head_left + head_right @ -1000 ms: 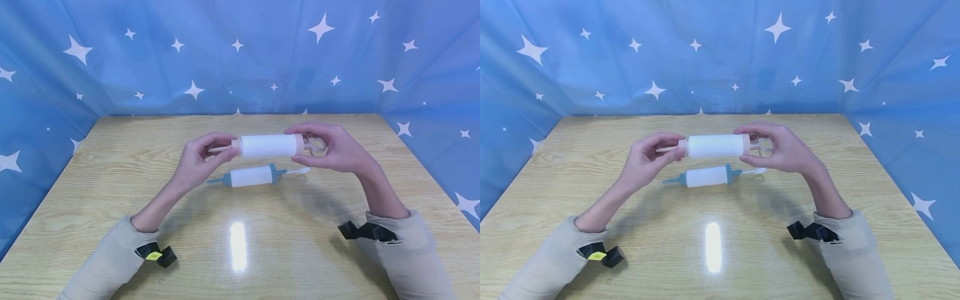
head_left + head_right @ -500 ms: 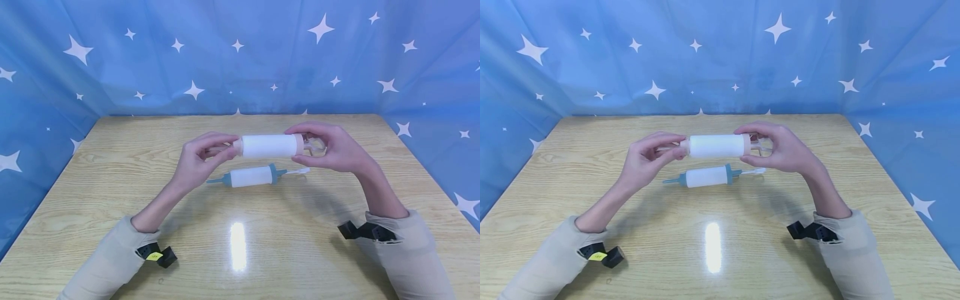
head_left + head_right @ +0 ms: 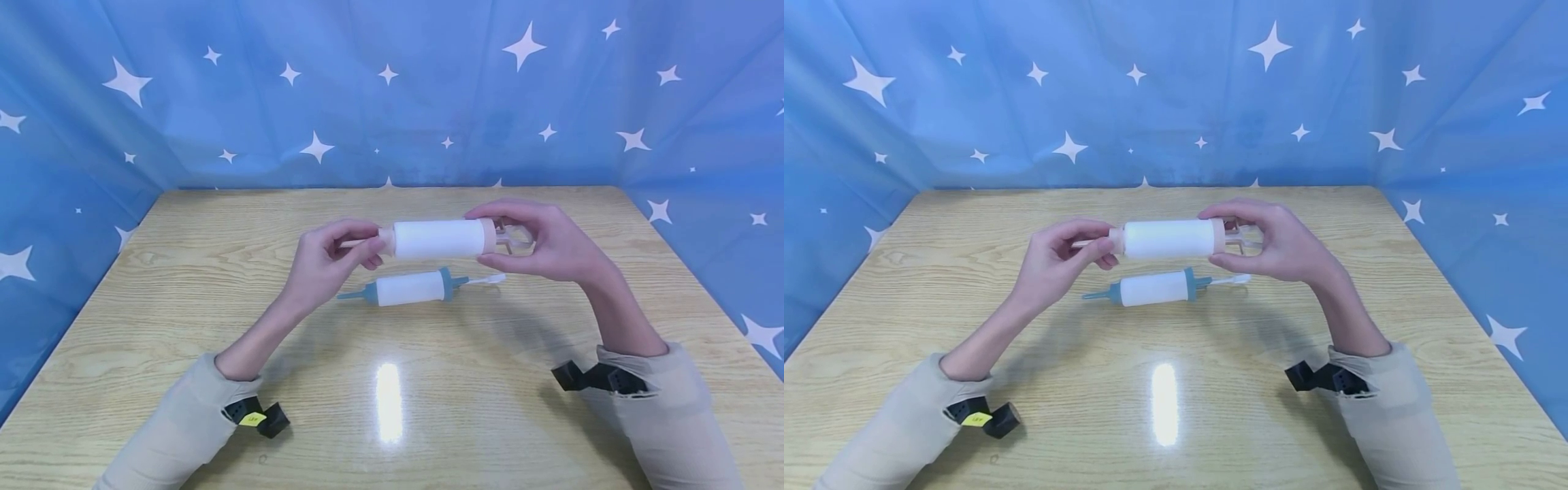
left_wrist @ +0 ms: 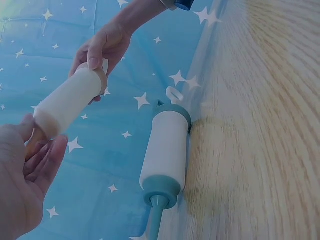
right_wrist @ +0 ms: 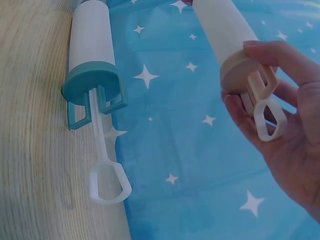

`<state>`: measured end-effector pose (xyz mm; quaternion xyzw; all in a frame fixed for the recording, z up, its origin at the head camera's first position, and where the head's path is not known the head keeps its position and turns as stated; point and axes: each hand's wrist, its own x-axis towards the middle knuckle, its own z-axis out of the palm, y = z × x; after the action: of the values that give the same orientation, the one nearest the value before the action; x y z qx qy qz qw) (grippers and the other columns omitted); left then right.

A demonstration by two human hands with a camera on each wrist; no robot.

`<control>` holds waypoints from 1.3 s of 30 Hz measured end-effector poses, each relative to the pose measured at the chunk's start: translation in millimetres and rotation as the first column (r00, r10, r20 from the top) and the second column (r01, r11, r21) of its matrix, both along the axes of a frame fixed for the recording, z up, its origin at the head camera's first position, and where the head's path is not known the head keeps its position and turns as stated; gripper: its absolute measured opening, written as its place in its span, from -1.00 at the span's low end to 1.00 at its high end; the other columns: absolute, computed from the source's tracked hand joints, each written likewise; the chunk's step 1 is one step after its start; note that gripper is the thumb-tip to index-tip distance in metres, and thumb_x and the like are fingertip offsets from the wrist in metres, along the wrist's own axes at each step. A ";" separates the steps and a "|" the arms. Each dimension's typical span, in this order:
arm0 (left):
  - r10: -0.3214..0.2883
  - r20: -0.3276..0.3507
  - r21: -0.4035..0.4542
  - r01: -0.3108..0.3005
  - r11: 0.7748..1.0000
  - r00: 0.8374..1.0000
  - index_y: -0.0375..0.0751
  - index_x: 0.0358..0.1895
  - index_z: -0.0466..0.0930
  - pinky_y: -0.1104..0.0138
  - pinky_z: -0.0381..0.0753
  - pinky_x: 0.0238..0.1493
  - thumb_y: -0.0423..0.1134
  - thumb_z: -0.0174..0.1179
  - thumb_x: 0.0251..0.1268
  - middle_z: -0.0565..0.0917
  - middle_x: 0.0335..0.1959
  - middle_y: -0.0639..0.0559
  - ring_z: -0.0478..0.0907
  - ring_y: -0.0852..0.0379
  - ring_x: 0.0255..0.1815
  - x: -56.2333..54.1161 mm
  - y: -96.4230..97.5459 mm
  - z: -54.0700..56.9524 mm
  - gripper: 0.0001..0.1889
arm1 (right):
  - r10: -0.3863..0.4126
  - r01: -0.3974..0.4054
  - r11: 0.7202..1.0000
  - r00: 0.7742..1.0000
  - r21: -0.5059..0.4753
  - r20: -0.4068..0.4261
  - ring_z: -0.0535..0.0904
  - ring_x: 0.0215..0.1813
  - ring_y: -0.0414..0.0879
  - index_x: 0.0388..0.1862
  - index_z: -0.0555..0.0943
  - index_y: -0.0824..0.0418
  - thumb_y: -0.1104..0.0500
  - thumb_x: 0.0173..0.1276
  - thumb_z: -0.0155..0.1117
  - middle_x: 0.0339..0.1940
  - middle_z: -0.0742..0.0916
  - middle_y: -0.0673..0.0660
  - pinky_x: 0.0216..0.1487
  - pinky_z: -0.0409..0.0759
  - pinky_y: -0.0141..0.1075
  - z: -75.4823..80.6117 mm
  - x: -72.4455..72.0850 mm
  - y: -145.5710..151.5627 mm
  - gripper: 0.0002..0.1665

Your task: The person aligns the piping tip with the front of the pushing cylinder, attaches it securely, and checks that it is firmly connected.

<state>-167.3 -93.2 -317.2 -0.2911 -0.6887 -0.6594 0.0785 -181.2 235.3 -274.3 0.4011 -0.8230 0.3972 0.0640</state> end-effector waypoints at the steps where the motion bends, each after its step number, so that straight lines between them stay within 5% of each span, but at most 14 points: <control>1: 0.002 0.007 -0.009 -0.002 1.000 1.000 -0.49 0.01 0.65 0.16 0.80 -0.23 -0.50 0.26 0.36 0.75 -0.21 -0.23 0.73 -0.16 -0.34 0.0 -0.2 -0.2 -0.79 | -0.002 0.002 1.000 1.000 0.001 0.000 0.57 -0.09 -0.12 0.22 0.64 0.21 0.49 0.03 0.56 0.04 0.71 0.00 -0.20 0.62 -0.43 -0.1 -0.1 -0.2 -0.29; 6: 0.003 -0.007 -0.034 -0.003 0.999 1.000 -0.48 0.04 0.65 0.19 0.79 -0.15 -0.50 0.28 0.35 0.75 -0.15 -0.22 0.75 -0.09 -0.30 0.3 -0.5 -0.1 -0.76 | -0.018 0.018 1.000 1.000 0.006 0.006 0.58 -0.09 -0.13 0.20 0.65 0.20 0.50 0.02 0.57 0.04 0.71 0.00 -0.13 0.60 -0.43 -1.0 -1.1 0.1 -0.30; 15: -0.035 -0.180 -0.021 0.032 0.999 0.983 -0.49 0.07 0.63 0.19 0.74 0.02 -0.64 0.34 0.17 0.67 -0.02 -0.21 0.69 -0.02 -0.01 -2.9 1.8 -2.1 -0.64 | -0.025 0.025 0.999 1.000 0.026 0.005 0.57 -0.09 -0.13 0.22 0.64 0.17 0.46 0.05 0.57 0.04 0.70 -0.02 -0.21 0.61 -0.42 -0.6 -0.8 1.7 -0.30; 19: -0.048 -0.206 0.004 0.050 0.999 0.977 -0.51 0.06 0.63 0.17 0.74 0.03 -0.67 0.32 0.17 0.66 -0.02 -0.21 0.69 -0.04 -0.02 -4.0 2.6 -3.0 -0.64 | -0.038 0.038 0.999 0.999 0.021 0.008 0.57 -0.09 -0.14 0.20 0.64 0.17 0.46 0.05 0.57 0.03 0.70 -0.01 -0.19 0.61 -0.43 -1.0 -0.7 1.0 -0.31; 30: 0.025 -0.125 -0.025 -0.028 0.999 0.992 -0.41 0.05 0.66 0.19 0.77 -0.05 -0.51 0.30 0.32 0.71 -0.06 -0.13 0.71 0.04 -0.10 -1.7 2.2 -1.9 -0.74 | -0.019 0.019 1.000 1.000 0.017 -0.018 0.57 -0.10 -0.15 0.19 0.66 0.18 0.46 0.02 0.59 0.03 0.71 -0.03 -0.15 0.60 -0.43 -0.9 -1.6 -0.9 -0.30; 39: 0.004 0.022 -0.073 -0.003 0.997 1.000 -0.45 0.05 0.63 0.19 0.78 -0.16 -0.43 0.23 0.43 0.75 -0.15 -0.19 0.72 -0.14 -0.27 -0.9 -0.6 -2.0 -0.78 | -0.008 0.009 1.000 1.000 0.004 -0.009 0.56 -0.10 -0.14 0.21 0.65 0.19 0.48 0.02 0.58 0.04 0.71 -0.01 -0.18 0.60 -0.43 -0.9 -0.7 -0.9 -0.29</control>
<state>-168.3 -93.8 -319.2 -0.2851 -0.7137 -0.6368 0.0612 -181.8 234.4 -275.2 0.3996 -0.8251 0.3935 0.0687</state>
